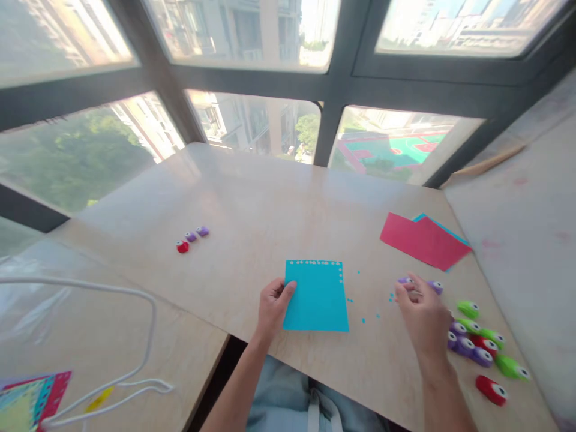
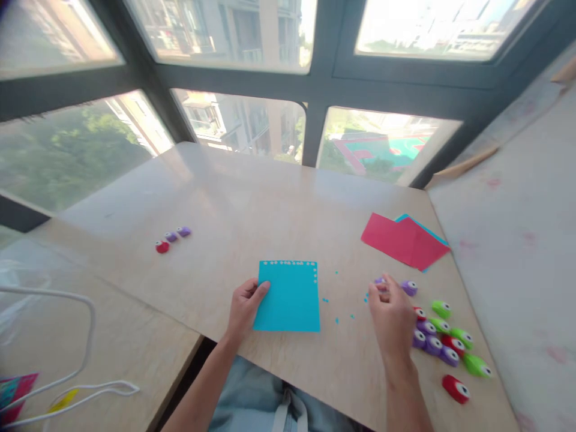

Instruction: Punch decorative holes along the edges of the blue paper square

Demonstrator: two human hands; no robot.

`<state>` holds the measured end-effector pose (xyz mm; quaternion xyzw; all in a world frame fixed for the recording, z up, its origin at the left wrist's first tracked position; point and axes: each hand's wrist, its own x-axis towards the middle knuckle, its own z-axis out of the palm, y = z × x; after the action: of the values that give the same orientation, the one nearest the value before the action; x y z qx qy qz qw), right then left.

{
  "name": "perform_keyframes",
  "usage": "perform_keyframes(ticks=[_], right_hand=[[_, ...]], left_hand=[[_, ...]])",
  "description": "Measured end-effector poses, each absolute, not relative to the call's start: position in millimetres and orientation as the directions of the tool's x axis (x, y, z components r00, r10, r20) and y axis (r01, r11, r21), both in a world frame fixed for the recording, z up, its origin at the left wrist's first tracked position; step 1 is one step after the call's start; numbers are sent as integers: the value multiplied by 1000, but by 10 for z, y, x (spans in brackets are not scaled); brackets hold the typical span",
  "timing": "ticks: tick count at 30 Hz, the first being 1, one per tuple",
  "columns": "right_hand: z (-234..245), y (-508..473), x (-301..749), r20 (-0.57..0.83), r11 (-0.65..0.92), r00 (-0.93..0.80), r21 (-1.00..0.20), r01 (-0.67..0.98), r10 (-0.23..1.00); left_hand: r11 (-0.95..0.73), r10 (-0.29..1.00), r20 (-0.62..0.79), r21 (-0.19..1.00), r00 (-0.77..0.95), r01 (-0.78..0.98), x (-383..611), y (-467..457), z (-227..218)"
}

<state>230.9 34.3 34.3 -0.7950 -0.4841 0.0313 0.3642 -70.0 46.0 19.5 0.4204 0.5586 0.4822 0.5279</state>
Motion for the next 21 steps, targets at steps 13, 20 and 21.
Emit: perform_keyframes(ticks=[13, 20, 21], right_hand=[[1351, 929, 971, 603, 434, -93, -448, 781, 792], [1428, 1211, -245, 556, 710, -442, -542, 450, 704], [1370, 1248, -443, 516, 706, -488, -581, 405, 704]], left_hand=[[158, 986, -166, 916, 8, -369, -756, 524, 72], [127, 983, -175, 860, -52, -495, -706, 589, 6], [137, 975, -206, 852, -83, -506, -710, 602, 2]])
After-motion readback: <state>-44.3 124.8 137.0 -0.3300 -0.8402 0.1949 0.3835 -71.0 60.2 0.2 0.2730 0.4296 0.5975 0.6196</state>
